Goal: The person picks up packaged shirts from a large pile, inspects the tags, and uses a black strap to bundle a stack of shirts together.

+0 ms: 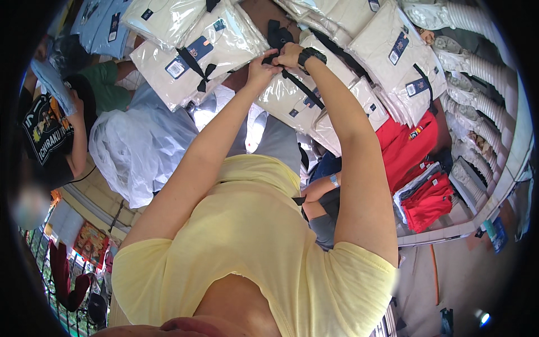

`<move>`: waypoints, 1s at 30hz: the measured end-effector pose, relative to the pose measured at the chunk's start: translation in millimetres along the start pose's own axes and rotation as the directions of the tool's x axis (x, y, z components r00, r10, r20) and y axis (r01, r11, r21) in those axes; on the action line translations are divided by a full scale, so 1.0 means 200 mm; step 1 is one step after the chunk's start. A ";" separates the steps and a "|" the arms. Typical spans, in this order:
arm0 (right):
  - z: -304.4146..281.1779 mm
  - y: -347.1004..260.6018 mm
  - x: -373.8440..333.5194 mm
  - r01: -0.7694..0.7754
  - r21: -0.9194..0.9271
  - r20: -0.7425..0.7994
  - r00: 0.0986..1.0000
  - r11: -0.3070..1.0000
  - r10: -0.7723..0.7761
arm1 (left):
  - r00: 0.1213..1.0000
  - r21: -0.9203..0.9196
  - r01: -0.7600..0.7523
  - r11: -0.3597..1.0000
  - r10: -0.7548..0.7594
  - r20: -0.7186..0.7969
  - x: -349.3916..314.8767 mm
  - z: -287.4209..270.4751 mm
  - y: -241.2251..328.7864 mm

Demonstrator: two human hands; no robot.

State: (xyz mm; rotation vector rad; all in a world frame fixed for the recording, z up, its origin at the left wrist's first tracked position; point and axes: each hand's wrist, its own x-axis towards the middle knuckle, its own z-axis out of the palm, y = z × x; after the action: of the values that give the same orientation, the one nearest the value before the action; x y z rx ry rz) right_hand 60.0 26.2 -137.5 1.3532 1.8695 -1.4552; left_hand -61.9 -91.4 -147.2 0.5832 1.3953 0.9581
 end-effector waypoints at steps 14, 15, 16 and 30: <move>-0.07 -0.13 0.47 0.419 0.248 -0.786 0.614 0.874 -0.071 | 0.980 0.289 -0.047 0.956 0.100 -0.172 -0.16 -0.06 -0.19; -0.04 -0.22 0.42 0.419 0.228 -0.801 0.594 0.879 -0.076 | 0.972 0.369 -0.031 0.929 0.114 -0.206 -0.17 -0.07 -0.20; -0.03 -0.22 0.36 0.357 0.102 -0.850 0.517 0.929 -0.105 | 0.970 0.447 -0.027 0.894 0.132 -0.206 -0.19 -0.06 -0.14; 1.15 0.23 -0.74 -0.176 0.847 -0.398 0.413 0.501 0.819 | 0.935 0.731 -0.038 0.682 -0.234 0.267 -0.05 -0.06 -0.09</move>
State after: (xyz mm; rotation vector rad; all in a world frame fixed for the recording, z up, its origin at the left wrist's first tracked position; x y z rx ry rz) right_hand 113.4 -247.2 -130.3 3.0743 0.8202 -1.2741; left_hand -69.5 -111.2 -159.5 1.1988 1.4407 0.1352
